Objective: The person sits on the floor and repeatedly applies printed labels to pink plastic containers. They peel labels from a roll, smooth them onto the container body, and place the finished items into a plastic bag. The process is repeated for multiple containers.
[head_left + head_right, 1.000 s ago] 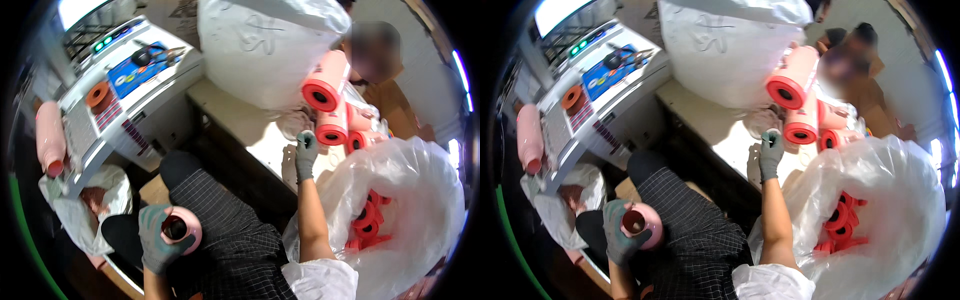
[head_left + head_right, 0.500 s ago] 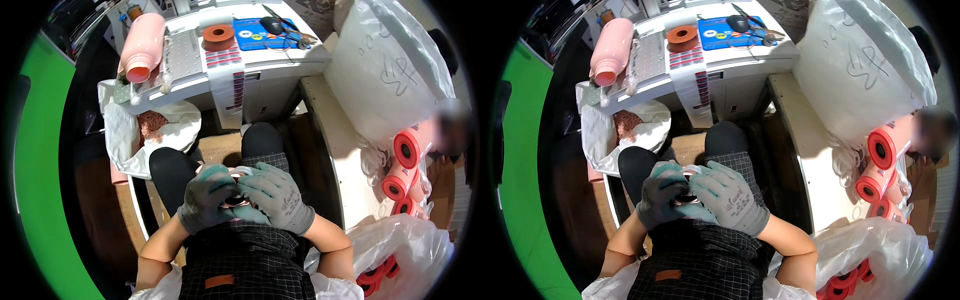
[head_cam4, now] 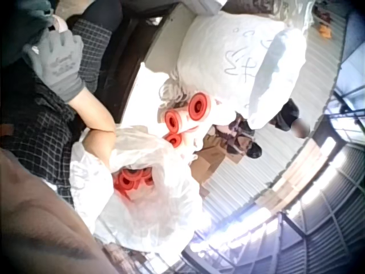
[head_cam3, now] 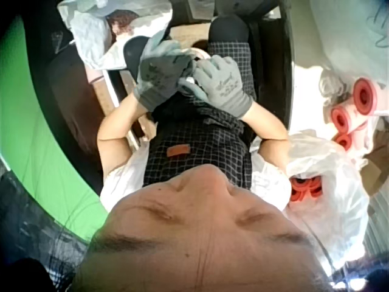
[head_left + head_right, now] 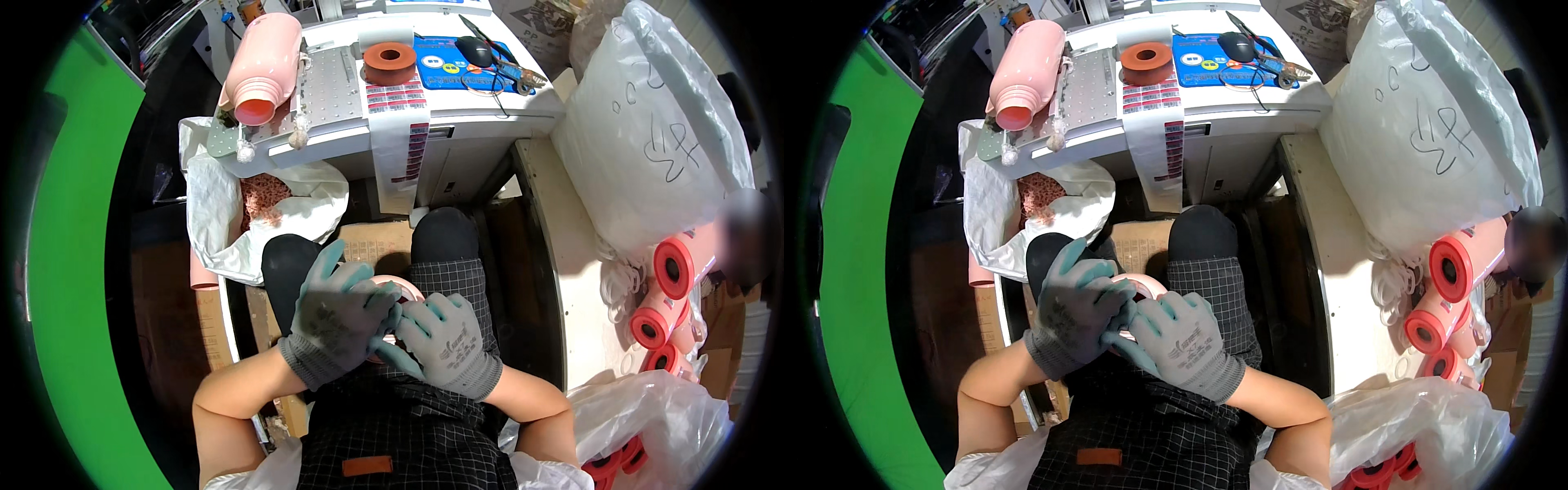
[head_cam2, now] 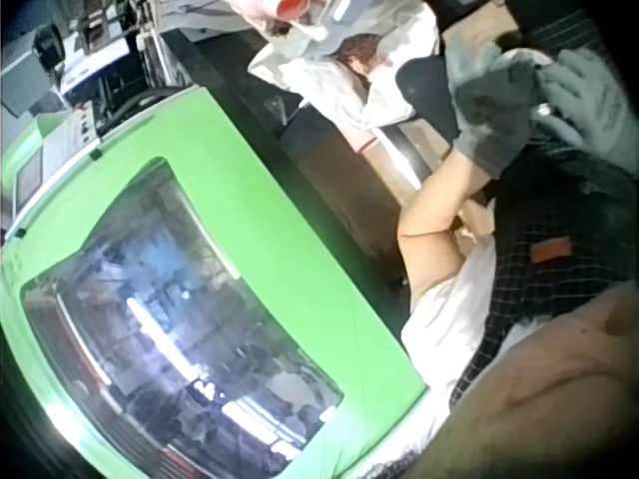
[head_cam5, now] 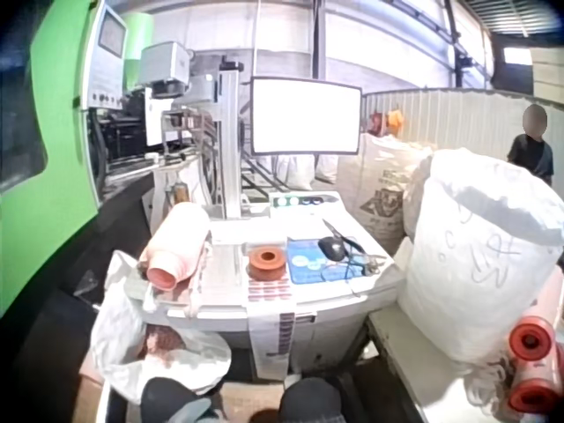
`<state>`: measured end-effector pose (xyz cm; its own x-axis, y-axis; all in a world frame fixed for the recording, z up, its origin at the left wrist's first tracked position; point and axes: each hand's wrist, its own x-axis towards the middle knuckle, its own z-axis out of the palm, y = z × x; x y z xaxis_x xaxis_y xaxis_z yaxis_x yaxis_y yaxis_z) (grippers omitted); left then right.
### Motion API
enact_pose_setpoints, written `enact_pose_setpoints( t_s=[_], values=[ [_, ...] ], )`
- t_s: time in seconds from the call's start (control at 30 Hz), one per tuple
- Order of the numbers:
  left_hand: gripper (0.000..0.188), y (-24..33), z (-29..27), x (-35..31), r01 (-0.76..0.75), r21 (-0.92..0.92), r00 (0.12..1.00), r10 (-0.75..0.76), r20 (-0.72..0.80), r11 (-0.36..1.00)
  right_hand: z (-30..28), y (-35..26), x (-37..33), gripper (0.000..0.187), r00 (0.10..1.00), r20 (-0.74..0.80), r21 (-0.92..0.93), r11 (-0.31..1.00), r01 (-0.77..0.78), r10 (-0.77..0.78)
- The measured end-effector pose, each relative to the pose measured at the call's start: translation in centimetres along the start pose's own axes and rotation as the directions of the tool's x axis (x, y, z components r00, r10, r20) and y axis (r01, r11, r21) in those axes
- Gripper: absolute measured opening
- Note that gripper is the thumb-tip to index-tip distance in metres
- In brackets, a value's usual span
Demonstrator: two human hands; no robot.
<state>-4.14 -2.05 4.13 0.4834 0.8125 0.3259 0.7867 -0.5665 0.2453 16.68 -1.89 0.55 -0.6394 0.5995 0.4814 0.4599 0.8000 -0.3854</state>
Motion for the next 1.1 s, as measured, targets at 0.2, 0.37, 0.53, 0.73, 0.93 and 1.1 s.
enact_pose_setpoints(
  t_s=[0.2, 0.37, 0.53, 0.73, 0.93, 1.1],
  values=[
    [0.028, -0.2, -3.1, 3.9, -0.095, -0.007, 0.975, 0.095, 0.199, 0.995, -0.1, 0.0, -0.1, 0.028, 0.999, -0.030, -0.074, 0.996, 0.040, -0.042],
    [0.029, -1.5, -0.9, 3.9, -0.052, -0.120, 0.856, 0.106, 0.506, 0.991, -0.4, 0.4, -0.9, 0.026, 0.999, 0.011, 0.015, 0.999, 0.046, -0.046],
    [0.029, -0.5, -0.7, 5.2, -0.115, -0.137, 0.865, 0.167, 0.473, 0.984, -0.1, 1.4, -2.1, 0.030, 0.998, -0.039, 0.025, 0.999, 0.043, -0.042],
    [0.050, 0.3, 1.8, 4.0, -0.034, -0.413, 0.981, 0.109, 0.159, 0.910, -1.0, 1.3, -4.9, 0.041, 0.984, -0.124, 0.129, 0.985, -0.112, 0.128],
    [0.057, 7.2, 11.4, -3.6, -0.134, -0.454, 0.990, 0.096, -0.106, 0.881, -5.2, 1.1, -11.3, 0.088, 0.698, 0.084, 0.447, 0.599, -0.664, 0.711],
    [0.045, 8.0, 10.2, -0.3, -0.381, -0.448, 0.919, 0.280, -0.277, 0.809, -3.6, 2.1, -15.6, 0.071, 0.488, 0.449, 0.655, 0.096, -0.750, 0.748]
  ],
)
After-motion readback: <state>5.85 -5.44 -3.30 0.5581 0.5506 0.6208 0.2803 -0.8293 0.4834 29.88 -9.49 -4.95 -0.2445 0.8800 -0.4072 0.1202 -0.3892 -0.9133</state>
